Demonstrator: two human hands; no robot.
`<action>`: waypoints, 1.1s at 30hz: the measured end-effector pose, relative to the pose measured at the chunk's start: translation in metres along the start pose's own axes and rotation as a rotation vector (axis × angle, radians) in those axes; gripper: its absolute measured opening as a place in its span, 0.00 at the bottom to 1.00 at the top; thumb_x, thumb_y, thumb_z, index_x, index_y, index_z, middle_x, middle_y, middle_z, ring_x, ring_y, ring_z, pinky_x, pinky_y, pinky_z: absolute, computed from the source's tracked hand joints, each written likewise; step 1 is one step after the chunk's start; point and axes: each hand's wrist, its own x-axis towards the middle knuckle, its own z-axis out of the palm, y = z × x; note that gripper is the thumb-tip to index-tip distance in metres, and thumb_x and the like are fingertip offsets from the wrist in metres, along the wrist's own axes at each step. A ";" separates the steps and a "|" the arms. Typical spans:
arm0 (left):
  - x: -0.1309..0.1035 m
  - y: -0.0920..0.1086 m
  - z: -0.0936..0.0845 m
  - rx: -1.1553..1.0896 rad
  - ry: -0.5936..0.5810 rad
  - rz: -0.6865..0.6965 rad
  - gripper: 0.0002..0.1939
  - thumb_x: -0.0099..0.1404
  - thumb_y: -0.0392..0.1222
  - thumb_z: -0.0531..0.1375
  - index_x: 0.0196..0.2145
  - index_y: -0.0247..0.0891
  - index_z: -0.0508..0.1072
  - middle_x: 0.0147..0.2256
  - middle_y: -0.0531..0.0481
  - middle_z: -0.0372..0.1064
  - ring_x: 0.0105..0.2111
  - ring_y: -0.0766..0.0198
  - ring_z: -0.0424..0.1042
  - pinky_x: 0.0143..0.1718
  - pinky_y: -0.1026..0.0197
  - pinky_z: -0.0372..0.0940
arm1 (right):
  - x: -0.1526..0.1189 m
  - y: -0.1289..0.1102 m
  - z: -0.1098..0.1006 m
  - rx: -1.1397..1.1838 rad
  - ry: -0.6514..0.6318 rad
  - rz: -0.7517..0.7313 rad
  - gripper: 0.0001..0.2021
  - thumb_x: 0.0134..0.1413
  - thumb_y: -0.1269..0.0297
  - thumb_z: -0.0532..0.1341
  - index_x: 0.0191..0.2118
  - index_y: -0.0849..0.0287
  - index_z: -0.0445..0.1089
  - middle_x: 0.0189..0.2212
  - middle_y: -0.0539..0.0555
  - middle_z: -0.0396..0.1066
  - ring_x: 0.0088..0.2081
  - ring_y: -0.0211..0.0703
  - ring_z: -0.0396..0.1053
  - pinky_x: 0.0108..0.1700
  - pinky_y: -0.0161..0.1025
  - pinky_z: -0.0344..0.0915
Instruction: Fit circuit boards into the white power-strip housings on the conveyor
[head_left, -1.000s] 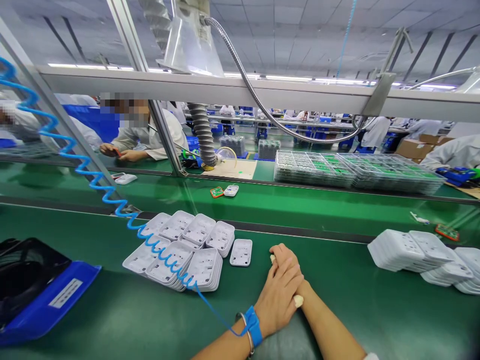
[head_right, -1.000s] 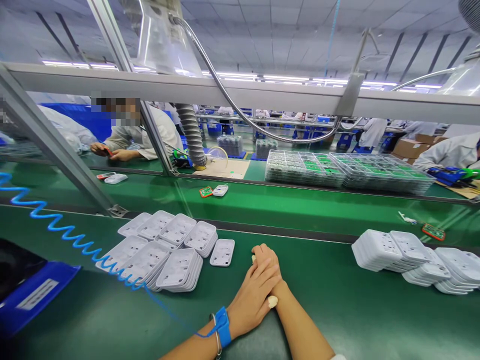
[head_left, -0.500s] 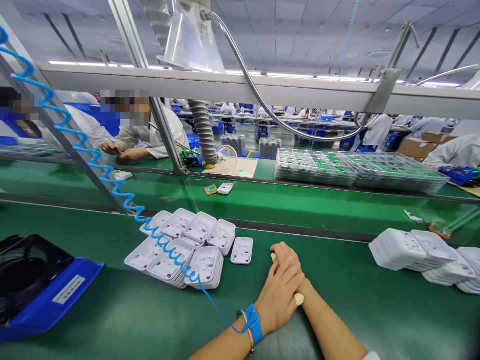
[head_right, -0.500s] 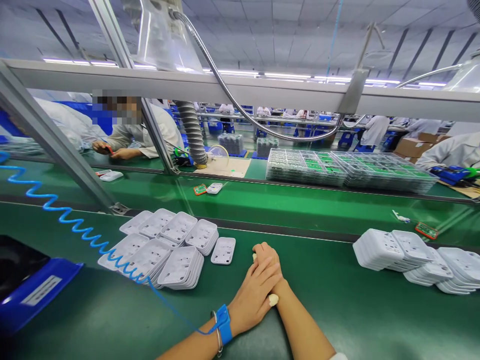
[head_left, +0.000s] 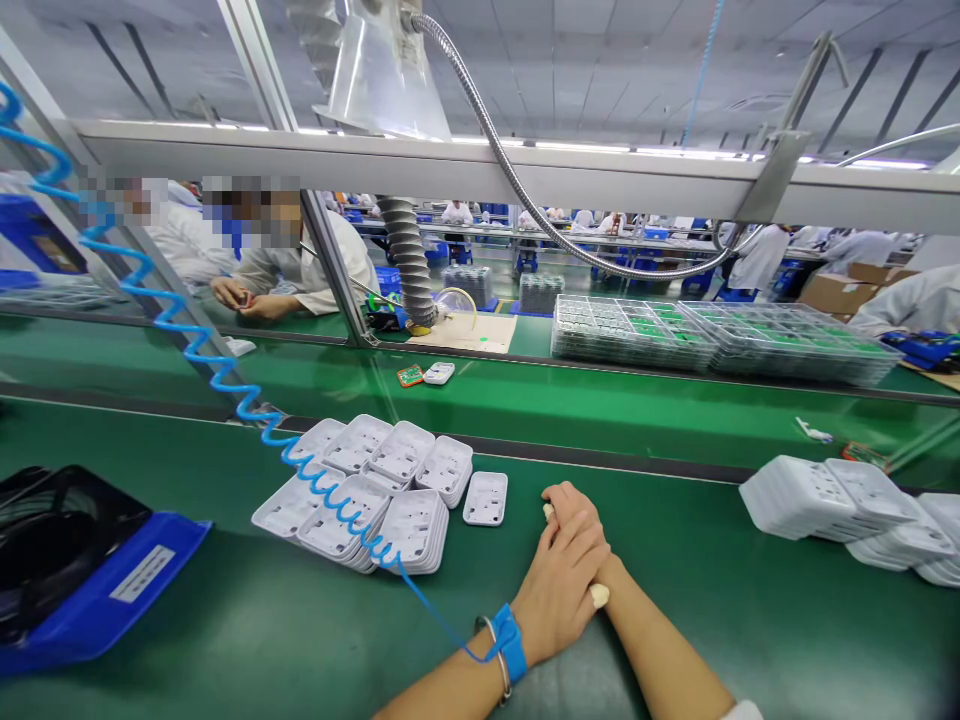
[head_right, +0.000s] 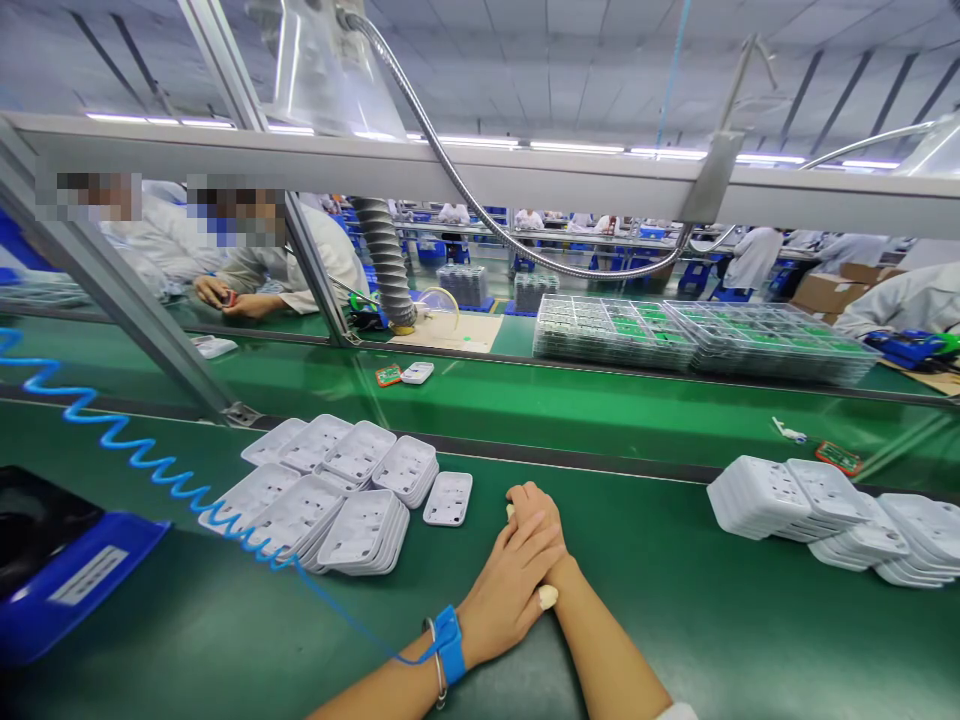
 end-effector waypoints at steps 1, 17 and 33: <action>0.000 -0.001 0.000 0.003 0.001 0.001 0.23 0.65 0.44 0.50 0.57 0.40 0.58 0.60 0.48 0.52 0.63 0.55 0.39 0.61 0.46 0.39 | 0.000 0.001 0.002 -0.003 -0.003 0.004 0.09 0.55 0.68 0.50 0.38 0.54 0.66 0.32 0.50 0.62 0.32 0.38 0.60 0.35 0.35 0.55; 0.001 -0.002 0.003 0.006 -0.010 0.007 0.24 0.64 0.45 0.50 0.58 0.40 0.57 0.60 0.48 0.52 0.63 0.53 0.40 0.60 0.45 0.38 | -0.001 0.011 0.009 -0.017 0.030 -0.048 0.12 0.52 0.71 0.53 0.42 0.53 0.65 0.34 0.53 0.64 0.34 0.42 0.63 0.37 0.38 0.57; 0.001 -0.002 0.003 0.033 0.010 0.015 0.24 0.64 0.44 0.50 0.58 0.41 0.57 0.59 0.47 0.54 0.63 0.54 0.40 0.60 0.46 0.40 | -0.001 0.013 0.013 -0.028 0.040 -0.064 0.10 0.54 0.70 0.51 0.40 0.56 0.65 0.33 0.51 0.63 0.33 0.38 0.60 0.37 0.35 0.55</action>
